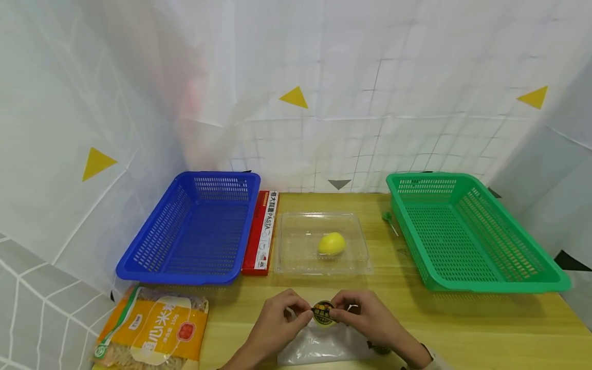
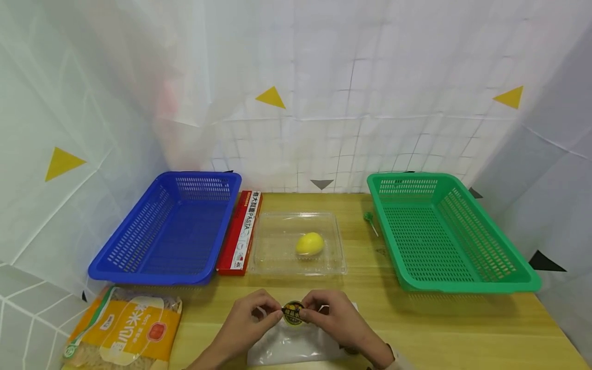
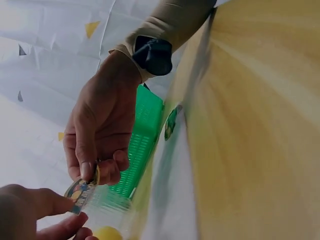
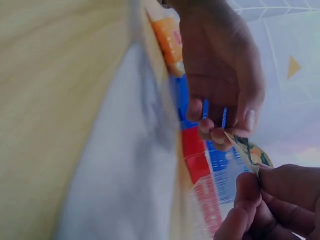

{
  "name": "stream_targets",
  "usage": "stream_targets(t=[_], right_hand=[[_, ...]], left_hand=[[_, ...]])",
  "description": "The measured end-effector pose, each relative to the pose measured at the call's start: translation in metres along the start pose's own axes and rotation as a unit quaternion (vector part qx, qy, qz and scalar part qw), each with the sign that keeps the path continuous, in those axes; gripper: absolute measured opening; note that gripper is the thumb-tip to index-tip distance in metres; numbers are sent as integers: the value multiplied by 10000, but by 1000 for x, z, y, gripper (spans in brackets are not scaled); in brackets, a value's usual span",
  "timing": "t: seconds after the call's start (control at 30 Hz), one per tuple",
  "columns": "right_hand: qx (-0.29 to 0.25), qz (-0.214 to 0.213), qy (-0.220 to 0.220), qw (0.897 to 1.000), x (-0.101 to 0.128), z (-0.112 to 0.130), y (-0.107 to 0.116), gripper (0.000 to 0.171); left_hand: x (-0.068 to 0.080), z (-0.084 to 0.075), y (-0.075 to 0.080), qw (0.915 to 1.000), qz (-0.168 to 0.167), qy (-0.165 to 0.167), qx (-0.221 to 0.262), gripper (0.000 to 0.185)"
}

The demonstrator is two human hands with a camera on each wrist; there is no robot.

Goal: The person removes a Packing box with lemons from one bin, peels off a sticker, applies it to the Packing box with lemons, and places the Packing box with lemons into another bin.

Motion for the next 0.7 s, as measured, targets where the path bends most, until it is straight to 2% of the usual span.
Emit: stream_targets(t=[0.27, 0.53, 0.7], right_hand=[[-122, -135, -128, 9998, -9, 16, 13, 5], [-135, -613, -162, 9979, -20, 26, 32, 8], [-101, -920, -17, 9957, -26, 32, 41, 6]], left_hand=[[-14, -15, 12, 9996, -228, -188, 26, 8], [-29, -18, 21, 9986, -458, 47, 242, 4], [-39, -22, 29, 9974, -641, 129, 299, 4]])
Point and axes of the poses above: each hand's wrist, its own x-axis away from the middle knuckle, its own y-axis out of the back of the hand, z = x × y, the point moved 6 cm from there along -x, towards the middle knuckle, and after that the axes turned 10 degrees about z, right-handed, at the moved point
